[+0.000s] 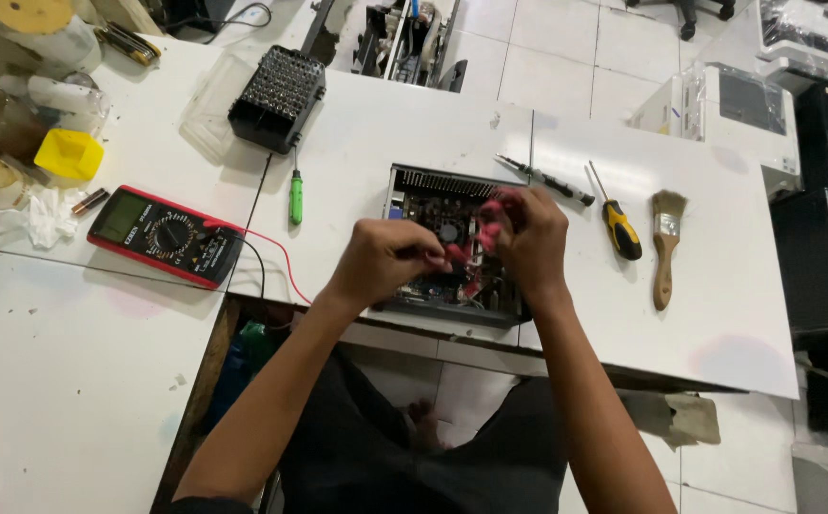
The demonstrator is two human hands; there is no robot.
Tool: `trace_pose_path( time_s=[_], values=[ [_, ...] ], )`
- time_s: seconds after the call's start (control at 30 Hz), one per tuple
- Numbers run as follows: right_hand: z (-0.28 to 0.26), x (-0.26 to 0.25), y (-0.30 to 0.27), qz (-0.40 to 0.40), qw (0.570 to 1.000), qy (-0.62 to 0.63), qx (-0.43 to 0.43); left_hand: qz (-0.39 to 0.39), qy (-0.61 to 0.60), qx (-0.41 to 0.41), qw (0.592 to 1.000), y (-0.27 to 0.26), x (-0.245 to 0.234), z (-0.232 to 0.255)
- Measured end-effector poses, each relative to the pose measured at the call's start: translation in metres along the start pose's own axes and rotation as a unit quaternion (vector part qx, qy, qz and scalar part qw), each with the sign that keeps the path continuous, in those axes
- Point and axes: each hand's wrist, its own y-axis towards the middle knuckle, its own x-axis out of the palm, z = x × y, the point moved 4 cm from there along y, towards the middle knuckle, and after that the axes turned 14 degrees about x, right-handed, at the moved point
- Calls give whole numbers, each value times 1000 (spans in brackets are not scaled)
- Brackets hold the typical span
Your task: The person sits on the floor and works on a disassembled electronic device placed on a white table. They connect a red coiled wire to the internal components, then use a multimeter to test the circuitry by touching the probes to various points inside the device.
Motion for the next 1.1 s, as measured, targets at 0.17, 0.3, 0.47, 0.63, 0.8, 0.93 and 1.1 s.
trace_pose_path(
  time_s=[0.17,0.3,0.47,0.63,0.8,0.93,1.1],
  values=[
    [1,-1,1,-5,1000,-6,16,-46,-54,-19,997,-17,13,-21],
    [0,-3,2,-23,999,7,41,-65,-81,-14,995,-4,11,-23],
    [8,0,0,-24,999,29,34,-99,-78,1,992,3,19,-20],
    [6,0,2,-3,999,18,41,-90,-37,-6,995,5,20,-27],
    [-4,-3,3,17,999,24,24,-20,-21,-17,999,15,14,-31],
    [-1,-3,-1,19,1000,7,21,9,-15,-18,1000,27,16,-29],
    [-12,-8,4,-7,998,25,57,-11,12,-4,1000,25,18,-31]
  ],
)
